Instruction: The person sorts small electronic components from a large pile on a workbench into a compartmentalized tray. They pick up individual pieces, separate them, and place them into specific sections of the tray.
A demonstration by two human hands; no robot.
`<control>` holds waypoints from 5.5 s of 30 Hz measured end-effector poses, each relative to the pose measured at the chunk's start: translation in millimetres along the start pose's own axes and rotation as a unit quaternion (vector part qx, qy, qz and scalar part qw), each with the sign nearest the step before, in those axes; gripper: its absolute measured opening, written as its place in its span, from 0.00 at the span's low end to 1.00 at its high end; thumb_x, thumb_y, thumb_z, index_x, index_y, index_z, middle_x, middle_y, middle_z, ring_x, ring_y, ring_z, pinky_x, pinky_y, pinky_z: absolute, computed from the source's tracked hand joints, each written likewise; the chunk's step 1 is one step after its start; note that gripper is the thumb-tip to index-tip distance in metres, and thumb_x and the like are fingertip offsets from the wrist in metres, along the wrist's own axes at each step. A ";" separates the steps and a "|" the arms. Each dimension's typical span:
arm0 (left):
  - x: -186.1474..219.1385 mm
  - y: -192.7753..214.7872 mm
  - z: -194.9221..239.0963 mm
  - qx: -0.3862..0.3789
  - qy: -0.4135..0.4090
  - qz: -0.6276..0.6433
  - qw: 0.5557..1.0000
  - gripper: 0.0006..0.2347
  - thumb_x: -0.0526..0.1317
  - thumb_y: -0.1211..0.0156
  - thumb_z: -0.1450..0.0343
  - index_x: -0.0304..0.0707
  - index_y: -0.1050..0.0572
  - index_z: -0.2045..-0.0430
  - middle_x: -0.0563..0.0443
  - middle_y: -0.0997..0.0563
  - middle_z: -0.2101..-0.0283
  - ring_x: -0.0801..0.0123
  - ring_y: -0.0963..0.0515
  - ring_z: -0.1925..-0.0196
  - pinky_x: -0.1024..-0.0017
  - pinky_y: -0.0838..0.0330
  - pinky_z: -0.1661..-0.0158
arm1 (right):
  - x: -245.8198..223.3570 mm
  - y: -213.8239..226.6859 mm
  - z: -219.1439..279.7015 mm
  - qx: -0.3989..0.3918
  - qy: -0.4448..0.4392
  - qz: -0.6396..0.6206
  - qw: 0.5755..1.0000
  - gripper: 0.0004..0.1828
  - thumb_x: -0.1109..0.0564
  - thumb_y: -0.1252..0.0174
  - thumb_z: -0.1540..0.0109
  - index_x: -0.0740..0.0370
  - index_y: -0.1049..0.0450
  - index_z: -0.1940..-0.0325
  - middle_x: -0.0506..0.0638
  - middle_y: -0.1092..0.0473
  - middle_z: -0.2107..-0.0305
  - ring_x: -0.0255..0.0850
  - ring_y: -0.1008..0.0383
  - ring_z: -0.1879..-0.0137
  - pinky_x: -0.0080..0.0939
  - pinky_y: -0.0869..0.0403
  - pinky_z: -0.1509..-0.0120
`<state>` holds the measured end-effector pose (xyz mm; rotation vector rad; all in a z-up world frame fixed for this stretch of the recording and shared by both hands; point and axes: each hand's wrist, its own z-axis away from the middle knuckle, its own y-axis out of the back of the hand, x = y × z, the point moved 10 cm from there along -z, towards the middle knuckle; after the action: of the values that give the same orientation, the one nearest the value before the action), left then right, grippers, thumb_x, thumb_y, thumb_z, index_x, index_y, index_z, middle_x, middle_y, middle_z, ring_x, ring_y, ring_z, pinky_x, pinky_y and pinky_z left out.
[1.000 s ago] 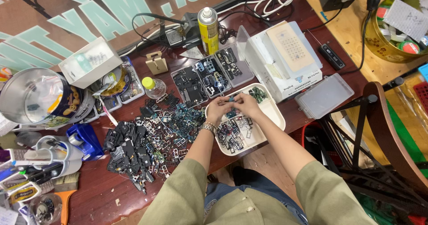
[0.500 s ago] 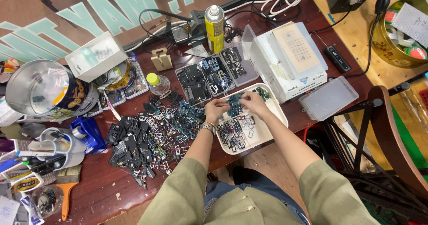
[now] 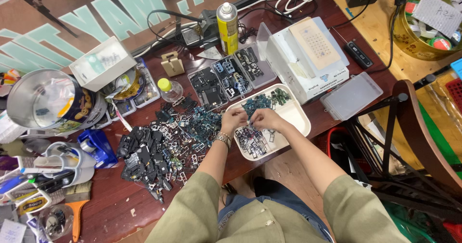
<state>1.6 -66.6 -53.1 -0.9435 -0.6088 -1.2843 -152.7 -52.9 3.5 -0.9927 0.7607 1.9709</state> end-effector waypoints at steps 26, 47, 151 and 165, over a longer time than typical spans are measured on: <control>33.1 239.2 127.0 0.282 -0.057 -0.182 0.940 0.08 0.40 0.34 0.31 0.34 0.16 0.65 0.49 0.14 0.68 0.68 0.17 0.68 0.69 0.25 0.65 | -124.3 -174.6 -47.8 0.122 0.122 0.407 0.897 0.16 0.58 0.32 0.44 0.60 0.24 0.53 0.59 0.29 0.52 0.58 0.28 0.44 0.55 0.29 0.40; -7.3 238.6 58.6 0.209 -0.025 -0.051 0.976 0.06 0.30 0.38 0.32 0.30 0.17 0.66 0.49 0.15 0.70 0.72 0.19 0.73 0.74 0.25 0.72 | -91.3 -210.2 -117.0 0.062 0.123 0.251 0.958 0.11 0.58 0.34 0.45 0.63 0.23 0.60 0.54 0.21 0.67 0.50 0.19 0.58 0.48 0.23 0.51; 88.5 252.0 161.2 0.328 -0.144 -0.331 0.873 0.06 0.36 0.36 0.33 0.34 0.18 0.67 0.41 0.15 0.66 0.54 0.14 0.62 0.62 0.22 0.57 | -169.7 -236.5 -43.6 0.042 0.227 0.446 0.865 0.16 0.63 0.34 0.47 0.59 0.26 0.56 0.53 0.31 0.54 0.52 0.31 0.42 0.53 0.28 0.41; 106.4 214.2 125.3 0.311 -0.074 -0.444 0.837 0.11 0.39 0.27 0.40 0.36 0.21 0.70 0.41 0.17 0.65 0.48 0.18 0.58 0.54 0.24 0.57 | -100.4 -180.4 -91.2 0.047 0.117 0.190 0.974 0.09 0.60 0.31 0.45 0.65 0.22 0.63 0.51 0.22 0.71 0.40 0.21 0.63 0.41 0.24 0.54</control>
<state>246.8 -13.1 46.5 -0.1674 -1.6002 -1.6446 72.2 -68.8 12.6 -1.0957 1.2422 2.1349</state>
